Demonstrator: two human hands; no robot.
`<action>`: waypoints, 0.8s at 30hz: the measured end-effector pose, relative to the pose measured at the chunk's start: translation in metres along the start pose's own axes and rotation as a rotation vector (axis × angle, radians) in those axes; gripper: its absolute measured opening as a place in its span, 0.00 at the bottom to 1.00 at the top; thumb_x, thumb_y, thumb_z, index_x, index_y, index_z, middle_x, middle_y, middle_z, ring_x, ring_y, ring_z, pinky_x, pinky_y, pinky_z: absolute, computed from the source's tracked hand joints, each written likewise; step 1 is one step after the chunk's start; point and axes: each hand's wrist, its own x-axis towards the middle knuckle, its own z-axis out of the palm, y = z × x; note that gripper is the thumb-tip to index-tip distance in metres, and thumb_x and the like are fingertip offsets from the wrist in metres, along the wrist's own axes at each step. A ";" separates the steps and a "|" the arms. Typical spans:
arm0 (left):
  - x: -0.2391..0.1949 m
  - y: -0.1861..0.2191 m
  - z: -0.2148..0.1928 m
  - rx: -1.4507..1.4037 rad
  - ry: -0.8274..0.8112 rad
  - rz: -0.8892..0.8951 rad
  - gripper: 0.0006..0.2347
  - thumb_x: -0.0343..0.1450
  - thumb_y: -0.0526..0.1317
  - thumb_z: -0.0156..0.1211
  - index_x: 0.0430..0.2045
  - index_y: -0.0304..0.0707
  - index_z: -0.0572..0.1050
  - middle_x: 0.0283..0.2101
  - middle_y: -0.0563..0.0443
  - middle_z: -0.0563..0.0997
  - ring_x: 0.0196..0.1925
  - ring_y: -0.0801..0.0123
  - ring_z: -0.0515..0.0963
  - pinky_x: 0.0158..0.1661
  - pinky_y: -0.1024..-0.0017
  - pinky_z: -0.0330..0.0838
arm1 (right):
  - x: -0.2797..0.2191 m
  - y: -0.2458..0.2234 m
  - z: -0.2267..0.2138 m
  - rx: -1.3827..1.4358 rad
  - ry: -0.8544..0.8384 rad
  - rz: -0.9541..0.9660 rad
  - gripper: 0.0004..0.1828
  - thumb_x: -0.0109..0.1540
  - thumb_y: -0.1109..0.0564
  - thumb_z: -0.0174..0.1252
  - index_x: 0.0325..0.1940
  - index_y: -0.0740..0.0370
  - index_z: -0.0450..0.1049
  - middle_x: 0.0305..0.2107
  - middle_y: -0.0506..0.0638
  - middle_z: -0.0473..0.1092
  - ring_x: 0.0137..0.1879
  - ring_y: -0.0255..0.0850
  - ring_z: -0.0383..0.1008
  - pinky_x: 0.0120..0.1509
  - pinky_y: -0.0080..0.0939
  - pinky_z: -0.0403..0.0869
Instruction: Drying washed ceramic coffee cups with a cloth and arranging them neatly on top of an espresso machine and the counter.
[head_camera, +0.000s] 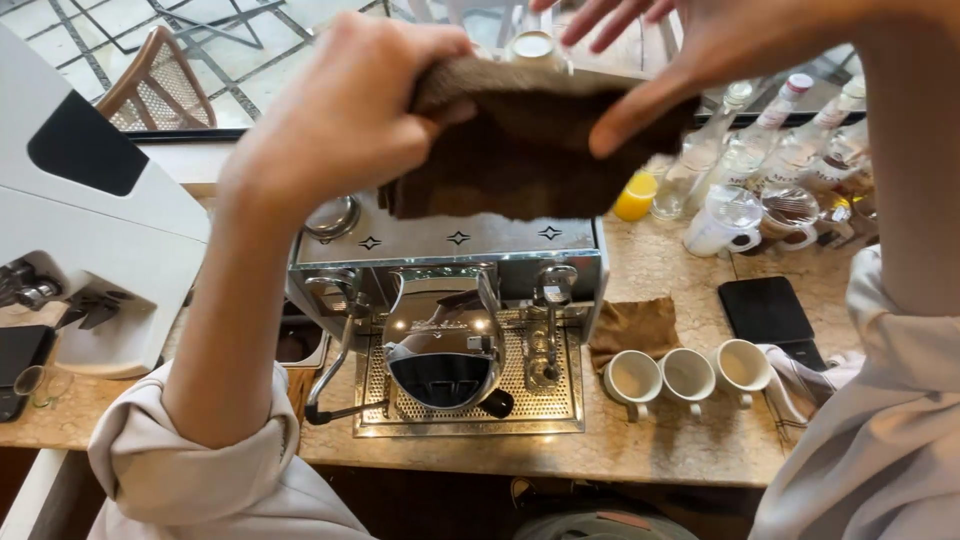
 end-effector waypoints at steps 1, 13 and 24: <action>0.008 0.022 0.005 -0.067 -0.115 -0.009 0.12 0.61 0.26 0.50 0.33 0.33 0.78 0.29 0.40 0.84 0.28 0.55 0.79 0.28 0.62 0.66 | -0.022 -0.019 0.003 0.061 -0.087 0.034 0.56 0.38 0.42 0.70 0.71 0.48 0.63 0.59 0.44 0.73 0.60 0.39 0.76 0.68 0.48 0.68; 0.038 0.090 0.112 -0.128 -0.382 -0.063 0.14 0.67 0.35 0.57 0.46 0.40 0.73 0.44 0.38 0.82 0.46 0.47 0.79 0.38 0.52 0.70 | -0.110 0.090 0.073 0.083 -0.312 -0.087 0.16 0.64 0.53 0.55 0.56 0.52 0.72 0.46 0.46 0.77 0.47 0.41 0.74 0.53 0.43 0.70; -0.055 0.071 0.055 -0.182 -0.227 -0.594 0.13 0.71 0.45 0.62 0.47 0.43 0.79 0.45 0.50 0.85 0.46 0.69 0.83 0.44 0.68 0.74 | -0.082 0.328 0.241 0.007 -0.509 0.461 0.39 0.62 0.54 0.53 0.78 0.45 0.55 0.71 0.51 0.59 0.71 0.50 0.63 0.74 0.48 0.62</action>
